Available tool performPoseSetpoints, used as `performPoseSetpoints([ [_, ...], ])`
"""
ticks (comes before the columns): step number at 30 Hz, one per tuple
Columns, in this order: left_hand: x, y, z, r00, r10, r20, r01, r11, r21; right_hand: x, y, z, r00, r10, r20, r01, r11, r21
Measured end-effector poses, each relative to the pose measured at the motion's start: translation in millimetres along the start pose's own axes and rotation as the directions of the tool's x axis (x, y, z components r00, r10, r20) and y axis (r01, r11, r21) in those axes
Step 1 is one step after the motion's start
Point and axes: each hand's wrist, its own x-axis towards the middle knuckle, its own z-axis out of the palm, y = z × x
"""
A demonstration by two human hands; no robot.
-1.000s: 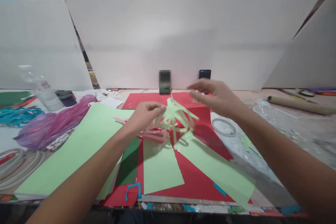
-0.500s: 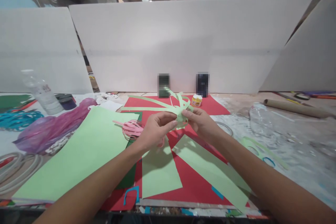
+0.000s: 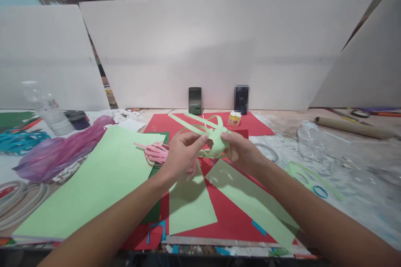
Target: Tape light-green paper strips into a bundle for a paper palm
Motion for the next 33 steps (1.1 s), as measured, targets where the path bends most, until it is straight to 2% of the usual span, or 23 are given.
performPoseSetpoints([
  [5,0.4,1.2,-3.0,0.996,0.075,-0.042,-0.074,0.997,0.023,-2.9,0.0,-1.7,0.996,0.026,0.087,-0.031,0.998,0.049],
  [11,-0.6,-1.2,-3.0,0.994,0.107,-0.027,-0.106,0.994,0.036,-0.4,5.5,0.8,0.994,0.006,-0.105,-0.004,1.000,0.026],
  [17,-2.6,-5.9,0.9,0.994,-0.094,0.061,0.100,0.990,-0.102,0.3,8.8,8.6,0.969,-0.099,-0.225,0.100,0.995,-0.006],
  [20,-1.2,-7.8,1.2,0.990,-0.136,0.034,0.139,0.984,-0.110,0.7,11.4,9.4,0.954,-0.120,-0.275,0.107,0.992,-0.061],
  [25,-0.1,-7.1,0.3,0.995,-0.102,0.023,0.103,0.993,-0.051,-0.6,13.8,10.7,0.925,-0.194,-0.326,0.156,0.978,-0.138],
  [29,-0.7,-4.5,0.3,0.999,-0.047,-0.023,0.047,0.998,-0.032,-2.2,13.2,14.5,0.903,-0.213,-0.374,0.146,0.969,-0.198],
  [33,-0.6,-3.6,0.9,0.999,-0.043,0.028,0.045,0.997,-0.061,-3.9,13.0,19.0,0.894,-0.267,-0.360,0.179,0.949,-0.260],
])
